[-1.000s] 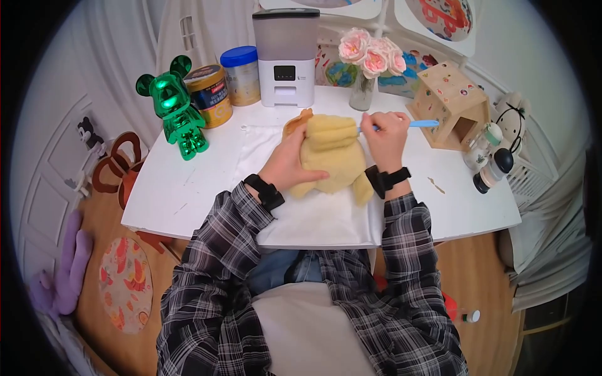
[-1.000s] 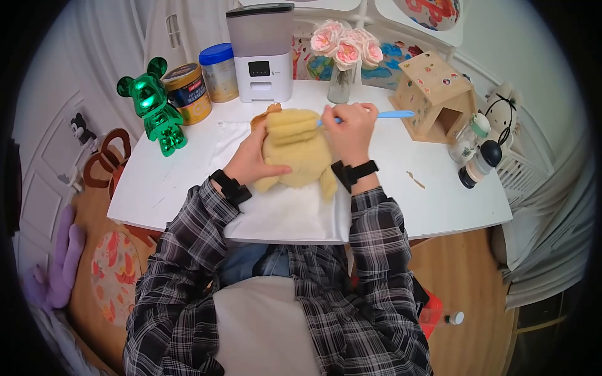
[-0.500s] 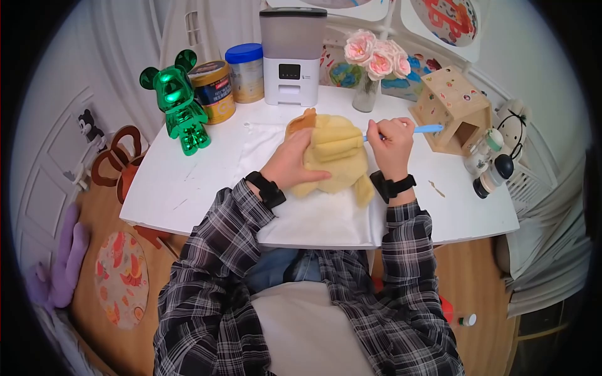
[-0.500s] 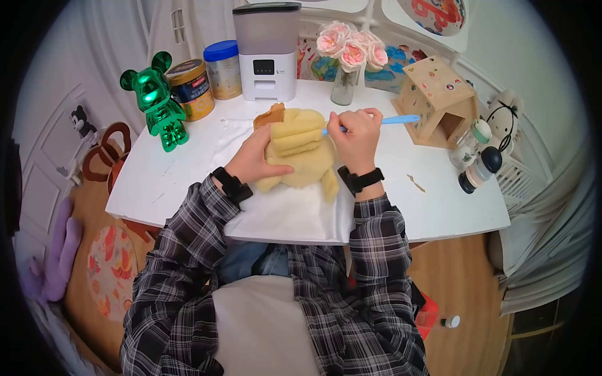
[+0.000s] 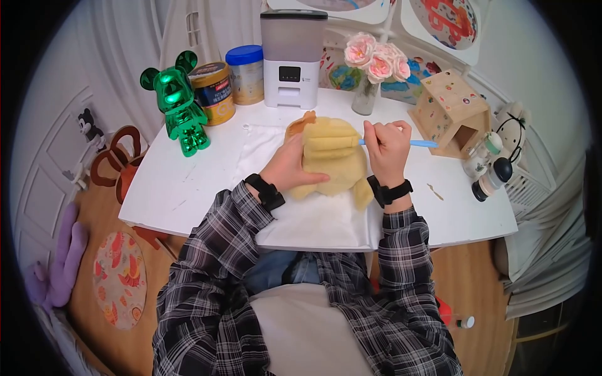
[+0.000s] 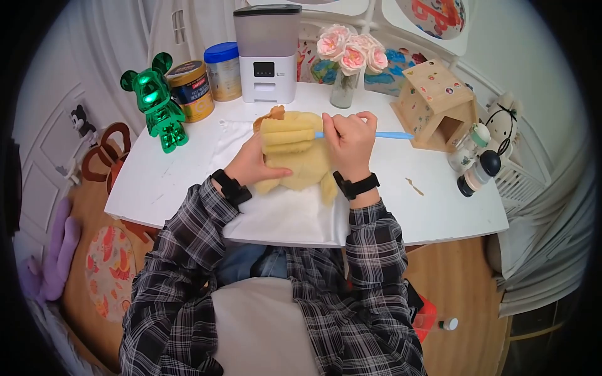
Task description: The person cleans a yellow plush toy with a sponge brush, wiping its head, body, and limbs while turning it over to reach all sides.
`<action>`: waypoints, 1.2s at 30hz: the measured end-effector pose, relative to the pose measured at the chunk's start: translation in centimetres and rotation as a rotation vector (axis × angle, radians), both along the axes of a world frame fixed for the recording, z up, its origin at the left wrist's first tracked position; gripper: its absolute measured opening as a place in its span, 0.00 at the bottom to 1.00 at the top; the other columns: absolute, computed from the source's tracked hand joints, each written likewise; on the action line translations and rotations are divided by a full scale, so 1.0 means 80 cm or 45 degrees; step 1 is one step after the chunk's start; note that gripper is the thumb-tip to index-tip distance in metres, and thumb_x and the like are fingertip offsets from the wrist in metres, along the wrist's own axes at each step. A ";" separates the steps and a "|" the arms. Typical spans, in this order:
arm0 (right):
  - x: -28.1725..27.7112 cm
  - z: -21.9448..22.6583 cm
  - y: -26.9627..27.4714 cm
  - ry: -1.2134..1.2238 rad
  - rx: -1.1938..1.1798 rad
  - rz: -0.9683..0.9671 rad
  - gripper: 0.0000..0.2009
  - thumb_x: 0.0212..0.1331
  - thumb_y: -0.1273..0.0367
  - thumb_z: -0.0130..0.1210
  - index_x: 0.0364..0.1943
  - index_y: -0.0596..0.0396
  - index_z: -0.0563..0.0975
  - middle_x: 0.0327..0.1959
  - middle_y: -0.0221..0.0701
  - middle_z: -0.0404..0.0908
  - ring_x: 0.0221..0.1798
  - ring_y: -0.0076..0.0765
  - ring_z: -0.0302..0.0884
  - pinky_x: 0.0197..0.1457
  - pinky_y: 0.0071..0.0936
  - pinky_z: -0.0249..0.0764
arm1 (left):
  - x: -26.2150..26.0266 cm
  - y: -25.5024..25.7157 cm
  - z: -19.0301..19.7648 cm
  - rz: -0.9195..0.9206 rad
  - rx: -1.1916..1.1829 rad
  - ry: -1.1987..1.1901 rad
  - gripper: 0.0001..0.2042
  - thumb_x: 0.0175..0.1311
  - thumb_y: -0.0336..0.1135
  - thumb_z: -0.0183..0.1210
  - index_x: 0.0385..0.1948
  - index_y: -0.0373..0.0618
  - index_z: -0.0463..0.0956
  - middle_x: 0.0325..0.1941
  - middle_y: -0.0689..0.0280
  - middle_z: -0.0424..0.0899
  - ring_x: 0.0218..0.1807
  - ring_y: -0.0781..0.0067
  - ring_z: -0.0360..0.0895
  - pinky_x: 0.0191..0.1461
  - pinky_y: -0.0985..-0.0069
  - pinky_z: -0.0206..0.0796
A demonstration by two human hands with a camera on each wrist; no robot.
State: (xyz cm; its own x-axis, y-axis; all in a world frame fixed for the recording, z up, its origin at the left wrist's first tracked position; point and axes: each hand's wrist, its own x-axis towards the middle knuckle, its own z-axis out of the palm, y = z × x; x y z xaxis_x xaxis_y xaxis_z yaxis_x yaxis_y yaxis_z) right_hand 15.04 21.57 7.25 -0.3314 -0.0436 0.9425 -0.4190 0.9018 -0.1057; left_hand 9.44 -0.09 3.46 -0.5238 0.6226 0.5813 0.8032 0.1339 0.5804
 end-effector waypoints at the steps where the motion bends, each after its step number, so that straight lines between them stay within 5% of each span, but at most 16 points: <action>1: 0.001 0.000 0.004 -0.006 0.058 0.021 0.14 0.55 0.69 0.59 0.14 0.51 0.71 0.10 0.27 0.65 0.18 0.33 0.63 0.45 0.33 0.60 | 0.000 -0.001 -0.001 0.015 -0.006 0.010 0.38 0.41 0.43 0.71 0.58 0.44 0.64 0.58 0.55 0.70 0.62 0.54 0.65 0.66 0.65 0.57; 6: 0.000 -0.003 0.046 0.010 0.113 -0.020 0.15 0.57 0.69 0.57 0.13 0.53 0.71 0.09 0.27 0.64 0.16 0.34 0.60 0.43 0.32 0.60 | 0.001 0.001 -0.001 0.060 -0.059 0.102 0.38 0.41 0.43 0.71 0.58 0.44 0.64 0.58 0.55 0.70 0.62 0.53 0.65 0.66 0.65 0.57; 12: -0.008 -0.016 0.037 0.000 -0.385 0.078 0.18 0.64 0.67 0.50 0.15 0.55 0.70 0.11 0.30 0.63 0.19 0.38 0.57 0.40 0.30 0.59 | -0.002 0.000 -0.001 0.049 -0.061 0.081 0.38 0.41 0.43 0.71 0.58 0.44 0.64 0.58 0.54 0.69 0.62 0.53 0.65 0.66 0.65 0.57; 16: 0.000 -0.009 0.021 -0.143 -0.269 0.121 0.14 0.67 0.67 0.43 0.23 0.55 0.72 0.14 0.32 0.66 0.22 0.39 0.61 0.44 0.31 0.59 | 0.000 -0.001 0.000 0.039 -0.063 0.081 0.38 0.42 0.42 0.71 0.58 0.44 0.63 0.59 0.55 0.69 0.63 0.54 0.64 0.66 0.65 0.57; 22: 0.001 -0.010 0.020 -0.151 -0.224 0.168 0.06 0.58 0.73 0.45 0.37 0.56 0.72 0.32 0.34 0.72 0.37 0.40 0.67 0.50 0.34 0.56 | -0.004 0.000 -0.003 -0.042 -0.060 0.075 0.36 0.44 0.36 0.66 0.60 0.43 0.61 0.60 0.54 0.66 0.65 0.53 0.61 0.68 0.65 0.54; 36: -0.005 -0.006 -0.019 -0.121 0.184 -0.026 0.13 0.48 0.78 0.51 0.38 0.50 0.77 0.40 0.28 0.73 0.42 0.35 0.69 0.57 0.40 0.55 | -0.008 -0.001 -0.006 -0.088 -0.099 -0.026 0.37 0.41 0.32 0.58 0.62 0.42 0.59 0.62 0.53 0.63 0.67 0.52 0.57 0.71 0.65 0.49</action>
State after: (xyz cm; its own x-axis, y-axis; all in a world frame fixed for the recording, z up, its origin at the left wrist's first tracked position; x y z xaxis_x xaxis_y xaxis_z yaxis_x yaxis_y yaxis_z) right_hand 14.62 20.03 6.75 -0.4207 -0.1686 0.8914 -0.3945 0.9188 -0.0124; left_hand 8.83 -0.16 2.99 -0.4892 0.7002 0.5199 0.8004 0.1237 0.5866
